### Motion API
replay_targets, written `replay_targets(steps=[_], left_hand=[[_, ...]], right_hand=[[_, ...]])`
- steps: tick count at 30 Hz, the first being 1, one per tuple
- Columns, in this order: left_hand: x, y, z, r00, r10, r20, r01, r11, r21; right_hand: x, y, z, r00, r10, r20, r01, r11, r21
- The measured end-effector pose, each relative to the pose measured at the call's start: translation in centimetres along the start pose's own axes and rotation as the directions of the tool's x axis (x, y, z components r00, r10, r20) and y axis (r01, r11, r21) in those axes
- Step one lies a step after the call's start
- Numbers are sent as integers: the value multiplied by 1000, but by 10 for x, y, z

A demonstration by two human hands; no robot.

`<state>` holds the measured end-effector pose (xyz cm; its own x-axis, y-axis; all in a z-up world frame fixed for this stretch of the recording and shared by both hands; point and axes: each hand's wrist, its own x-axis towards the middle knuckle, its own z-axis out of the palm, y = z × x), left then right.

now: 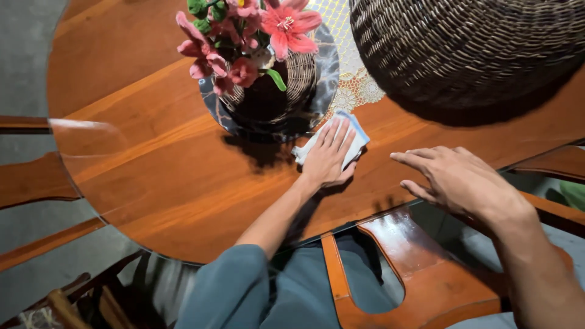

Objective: Wiping a wooden dining table with a white cloth to clean the surface

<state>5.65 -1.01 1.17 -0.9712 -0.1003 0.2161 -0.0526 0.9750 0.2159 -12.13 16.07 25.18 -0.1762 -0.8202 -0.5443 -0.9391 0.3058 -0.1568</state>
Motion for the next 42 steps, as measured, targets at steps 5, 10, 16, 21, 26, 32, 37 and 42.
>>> replay_targets(steps=[5,10,16,21,26,32,37,42], left_hand=[[-25,-3,9,1000,16,22,-15,999,-49],[-84,-10,-23,993,44,111,-34,995,-98],[-130,-10,-67,979,-2,204,36,986,-165],[-150,-24,-92,963,53,263,-74,995,72],[-130,-36,-112,942,-22,334,151,919,-364],[-96,-22,-115,870,-10,494,345,-703,-621],[-93,-14,-90,887,-28,460,309,-703,-640],[-100,-4,-73,603,-527,600,735,74,-674]], right_hand=[[-2,-6,-13,990,81,117,-79,997,-16],[1,-1,-7,983,110,148,-103,993,-55],[5,-6,-13,960,143,242,-135,990,-49],[8,-1,-2,963,144,227,-133,989,-67],[7,1,4,967,142,211,-127,988,-85],[8,2,3,965,160,209,-144,986,-89],[5,-4,-6,959,176,222,-169,984,-53],[4,-1,-2,965,169,198,-158,985,-74]])
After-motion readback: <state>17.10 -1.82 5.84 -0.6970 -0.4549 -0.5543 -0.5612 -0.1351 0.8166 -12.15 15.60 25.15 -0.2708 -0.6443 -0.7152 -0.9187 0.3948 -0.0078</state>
